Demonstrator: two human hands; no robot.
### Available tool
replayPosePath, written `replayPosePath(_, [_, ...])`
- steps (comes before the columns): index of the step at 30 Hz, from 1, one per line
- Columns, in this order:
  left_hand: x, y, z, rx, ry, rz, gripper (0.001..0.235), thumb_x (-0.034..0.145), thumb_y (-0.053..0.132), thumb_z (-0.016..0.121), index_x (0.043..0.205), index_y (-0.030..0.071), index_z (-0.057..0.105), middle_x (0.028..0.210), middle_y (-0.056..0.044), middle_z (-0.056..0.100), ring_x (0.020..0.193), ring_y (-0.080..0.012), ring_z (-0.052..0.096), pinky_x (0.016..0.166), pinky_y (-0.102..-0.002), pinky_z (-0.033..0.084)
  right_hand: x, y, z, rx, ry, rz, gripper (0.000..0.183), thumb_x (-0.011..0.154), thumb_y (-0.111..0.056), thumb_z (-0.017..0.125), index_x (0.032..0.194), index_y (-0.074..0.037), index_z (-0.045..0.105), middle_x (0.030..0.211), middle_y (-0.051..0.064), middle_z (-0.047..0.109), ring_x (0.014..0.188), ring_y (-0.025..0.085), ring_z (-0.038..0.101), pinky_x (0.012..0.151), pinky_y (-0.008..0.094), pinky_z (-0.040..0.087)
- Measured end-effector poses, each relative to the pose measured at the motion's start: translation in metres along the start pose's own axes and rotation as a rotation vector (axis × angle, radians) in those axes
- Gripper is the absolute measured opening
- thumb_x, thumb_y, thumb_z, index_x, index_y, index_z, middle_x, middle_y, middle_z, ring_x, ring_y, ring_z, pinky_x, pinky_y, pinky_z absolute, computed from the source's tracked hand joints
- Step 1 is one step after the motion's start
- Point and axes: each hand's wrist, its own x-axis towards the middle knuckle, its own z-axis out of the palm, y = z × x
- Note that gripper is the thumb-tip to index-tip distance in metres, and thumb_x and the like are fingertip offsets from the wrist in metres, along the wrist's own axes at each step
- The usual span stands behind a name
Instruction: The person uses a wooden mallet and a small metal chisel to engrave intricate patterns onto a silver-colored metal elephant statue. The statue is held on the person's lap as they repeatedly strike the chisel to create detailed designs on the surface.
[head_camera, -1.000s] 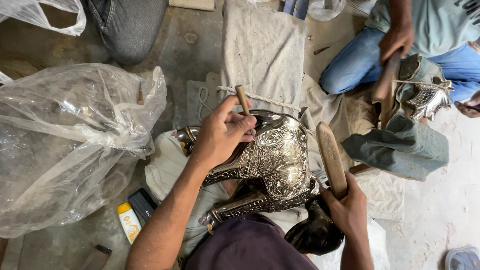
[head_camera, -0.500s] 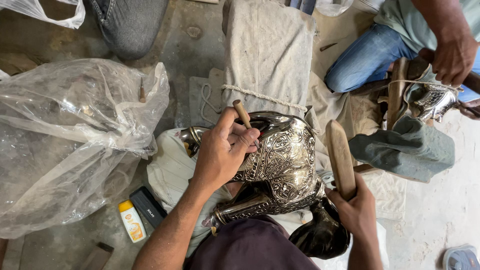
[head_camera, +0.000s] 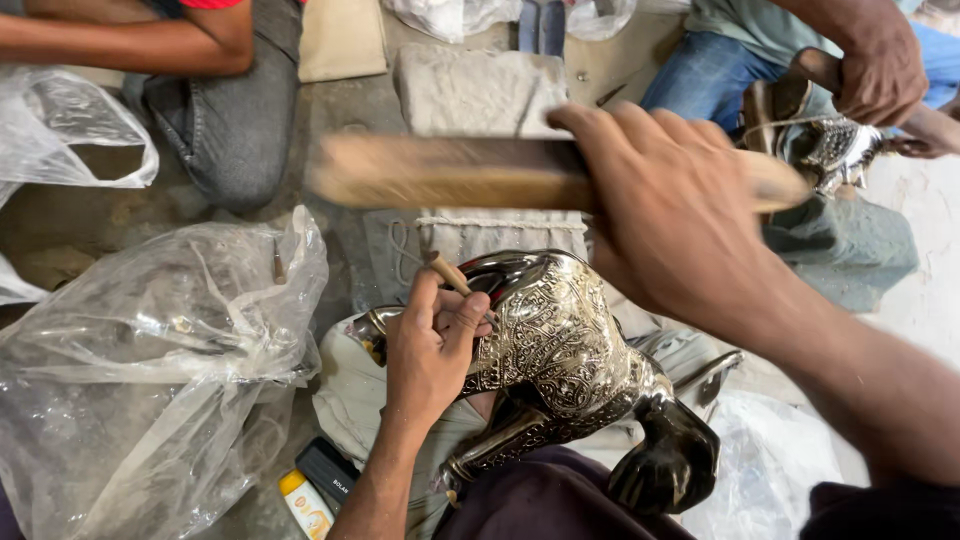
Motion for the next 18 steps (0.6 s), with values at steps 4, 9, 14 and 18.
replayPosePath(4, [0.001,0.002,0.001,-0.045,0.003,-0.002,0.023,0.098,0.02,0.065,0.108,0.002,0.055,0.078,-0.008,0.075,0.074,-0.0137,0.078,0.065,-0.027,0.066,0.028,-0.013,0.01,0.007,-0.332,0.025,0.016,0.103,-0.011,0.052,0.115,-0.002,0.059,0.083,0.009,0.061,0.063,0.017,0.054,0.055,0.032,0.046])
replayPosePath(9, [0.001,0.002,0.002,-0.02,-0.006,0.017,0.021,0.101,0.019,0.065,0.102,0.001,0.055,0.078,-0.008,0.076,0.074,-0.0131,0.078,0.067,-0.027,0.066,0.039,-0.007,0.015,-0.008,-0.315,-0.005,0.025,0.087,-0.003,0.054,0.11,-0.007,0.063,0.08,0.006,0.063,0.059,0.016,0.056,0.049,0.034,0.046])
replayPosePath(14, [0.001,0.004,0.0,-0.022,-0.02,0.036,0.021,0.099,0.021,0.064,0.105,0.003,0.055,0.076,-0.007,0.073,0.075,-0.0115,0.076,0.067,-0.027,0.067,0.035,-0.001,0.022,-0.08,-0.27,-0.111,0.019,0.093,-0.017,0.059,0.111,-0.015,0.067,0.076,0.003,0.065,0.057,0.014,0.058,0.055,0.033,0.047])
replayPosePath(18, [0.002,0.006,0.0,-0.015,-0.028,0.02,0.02,0.1,0.021,0.063,0.104,0.003,0.054,0.075,-0.008,0.073,0.074,-0.0114,0.076,0.067,-0.026,0.066,0.031,0.0,0.027,0.08,-0.556,0.094,0.016,0.105,-0.01,0.052,0.118,-0.011,0.062,0.08,0.005,0.062,0.056,0.018,0.06,0.048,0.036,0.049])
